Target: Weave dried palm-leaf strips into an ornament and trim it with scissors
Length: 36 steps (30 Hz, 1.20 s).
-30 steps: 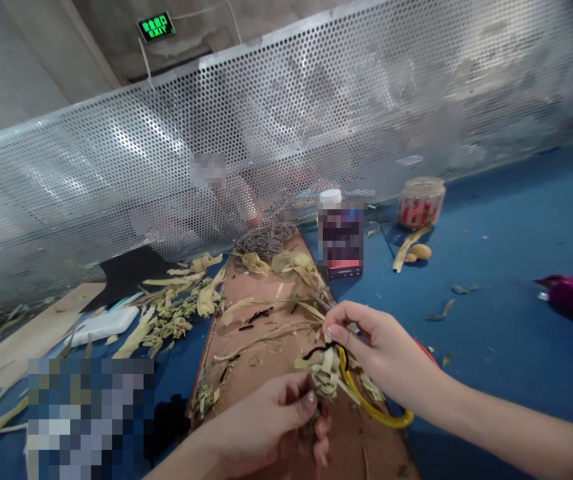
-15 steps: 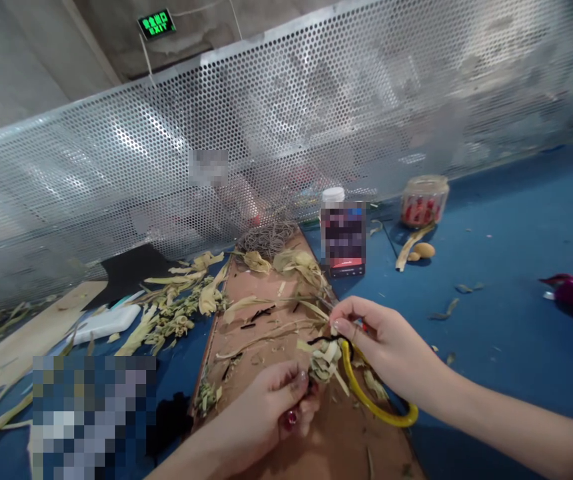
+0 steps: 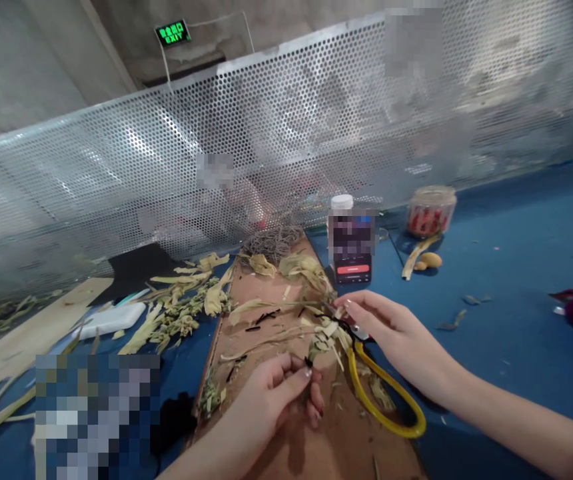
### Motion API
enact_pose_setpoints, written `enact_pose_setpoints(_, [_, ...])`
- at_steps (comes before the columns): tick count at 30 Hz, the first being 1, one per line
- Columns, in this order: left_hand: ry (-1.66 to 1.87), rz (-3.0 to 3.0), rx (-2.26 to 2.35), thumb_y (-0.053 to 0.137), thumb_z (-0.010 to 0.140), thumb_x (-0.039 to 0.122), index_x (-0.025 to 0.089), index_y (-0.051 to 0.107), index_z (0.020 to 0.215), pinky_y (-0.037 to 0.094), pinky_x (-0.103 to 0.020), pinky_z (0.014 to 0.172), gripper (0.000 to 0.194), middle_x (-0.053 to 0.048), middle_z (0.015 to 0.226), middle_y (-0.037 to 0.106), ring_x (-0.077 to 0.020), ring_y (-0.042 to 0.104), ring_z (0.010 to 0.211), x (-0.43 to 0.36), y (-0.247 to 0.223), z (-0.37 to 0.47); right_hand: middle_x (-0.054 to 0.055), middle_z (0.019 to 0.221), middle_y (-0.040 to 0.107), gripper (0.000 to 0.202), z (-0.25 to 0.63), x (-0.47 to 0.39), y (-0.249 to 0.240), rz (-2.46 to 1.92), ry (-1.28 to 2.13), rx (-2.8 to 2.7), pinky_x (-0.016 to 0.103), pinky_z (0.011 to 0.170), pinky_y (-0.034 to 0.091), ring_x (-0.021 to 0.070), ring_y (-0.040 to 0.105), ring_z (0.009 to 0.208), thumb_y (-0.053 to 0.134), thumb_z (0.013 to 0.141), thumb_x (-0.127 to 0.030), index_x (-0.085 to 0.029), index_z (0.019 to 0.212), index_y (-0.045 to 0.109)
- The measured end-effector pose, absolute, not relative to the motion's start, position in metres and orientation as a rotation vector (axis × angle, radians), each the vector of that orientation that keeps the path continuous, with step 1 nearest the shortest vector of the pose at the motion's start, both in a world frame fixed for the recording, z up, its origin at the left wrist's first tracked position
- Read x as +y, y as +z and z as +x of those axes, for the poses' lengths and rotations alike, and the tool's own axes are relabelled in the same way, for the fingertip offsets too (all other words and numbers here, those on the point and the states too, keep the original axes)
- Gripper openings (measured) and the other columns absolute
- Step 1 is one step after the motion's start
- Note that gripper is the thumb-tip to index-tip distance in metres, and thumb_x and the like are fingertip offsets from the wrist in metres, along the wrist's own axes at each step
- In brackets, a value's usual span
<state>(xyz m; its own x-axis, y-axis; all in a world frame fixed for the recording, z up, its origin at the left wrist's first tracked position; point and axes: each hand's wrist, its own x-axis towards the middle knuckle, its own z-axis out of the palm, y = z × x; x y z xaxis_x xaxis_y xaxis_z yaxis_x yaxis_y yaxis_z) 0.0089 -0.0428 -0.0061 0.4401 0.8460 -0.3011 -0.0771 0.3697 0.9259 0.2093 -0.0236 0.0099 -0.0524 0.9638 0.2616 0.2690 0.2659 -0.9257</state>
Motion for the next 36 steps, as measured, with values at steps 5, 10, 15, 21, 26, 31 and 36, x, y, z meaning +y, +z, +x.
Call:
enact_pose_setpoints(5, [0.76, 1.127, 0.991, 0.056, 0.078, 0.037, 0.011, 0.057, 0.077, 0.043, -0.023, 0.056, 0.026, -0.003, 0.062, 0.061, -0.0109, 0.055, 0.053, -0.041, -0.005, 0.009, 0.007, 0.128, 0.047, 0.035, 0.211, -0.022, 0.012, -1.104, 0.196, -1.848, 0.043, 0.096, 0.035, 0.0233, 0.041, 0.117, 0.045, 0.087, -0.037, -0.027, 0.12, 0.05])
enact_pose_setpoints(10, [0.767, 1.236, 0.998, 0.056, 0.077, 0.038, 0.015, 0.049, 0.077, 0.041, -0.024, 0.053, 0.024, -0.002, 0.058, 0.061, -0.0122, 0.055, 0.05, -0.047, -0.007, 0.013, 0.0, 0.13, 0.047, 0.018, 0.193, -0.035, 0.008, -0.735, -0.534, -2.205, 0.05, 0.106, 0.015, 0.0239, 0.032, 0.123, 0.057, 0.08, -0.024, -0.03, 0.096, 0.064])
enact_pose_setpoints(15, [0.863, 1.264, 1.004, 0.056, 0.078, 0.038, 0.017, 0.043, 0.073, 0.042, -0.026, 0.058, 0.025, -0.001, 0.057, 0.06, -0.0125, 0.055, 0.053, -0.055, -0.007, 0.016, 0.001, 0.124, 0.054, 0.014, 0.185, -0.041, 0.001, -0.703, -0.651, -2.293, 0.053, 0.108, 0.01, 0.0242, 0.032, 0.124, 0.053, 0.08, -0.019, -0.024, 0.083, 0.066])
enact_pose_setpoints(21, [0.84, 1.291, 0.966, 0.052, 0.079, 0.043, 0.017, 0.041, 0.077, 0.041, -0.024, 0.056, 0.028, 0.0, 0.06, 0.059, -0.0111, 0.054, 0.054, -0.057, -0.018, 0.016, 0.0, 0.122, 0.054, 0.016, 0.186, -0.045, 0.001, -0.674, -0.657, -2.385, 0.052, 0.109, 0.007, 0.0241, 0.032, 0.124, 0.05, 0.08, -0.02, -0.024, 0.079, 0.066])
enact_pose_setpoints(26, [0.839, 1.298, 0.938, 0.05, 0.081, 0.041, 0.016, 0.042, 0.08, 0.04, -0.024, 0.057, 0.026, 0.001, 0.059, 0.057, -0.0105, 0.052, 0.054, -0.056, -0.022, 0.015, 0.001, 0.119, 0.054, 0.015, 0.186, -0.044, -0.002, -0.645, -0.744, -2.396, 0.053, 0.106, 0.011, 0.0245, 0.036, 0.117, 0.049, 0.082, -0.021, -0.022, 0.078, 0.063])
enact_pose_setpoints(31, [0.778, 1.313, 1.049, 0.051, 0.081, 0.039, 0.016, 0.042, 0.075, 0.037, -0.022, 0.054, 0.025, 0.002, 0.057, 0.056, -0.0093, 0.051, 0.052, -0.057, -0.013, 0.017, 0.004, 0.082, 0.057, 0.01, 0.189, -0.045, -0.007, -0.693, -0.766, -2.461, 0.042, 0.091, 0.029, 0.0185, 0.044, 0.082, 0.052, 0.081, -0.026, -0.021, 0.079, 0.06])
enact_pose_setpoints(36, [0.755, 1.325, 1.078, 0.052, 0.081, 0.036, 0.017, 0.043, 0.076, 0.036, -0.021, 0.052, 0.022, 0.003, 0.058, 0.055, -0.0092, 0.05, 0.052, -0.059, -0.012, 0.018, 0.004, 0.073, 0.053, 0.016, 0.185, -0.047, -0.014, -0.745, -0.736, -2.47, 0.038, 0.081, 0.03, 0.019, 0.04, 0.078, 0.054, 0.079, -0.032, -0.02, 0.069, 0.057])
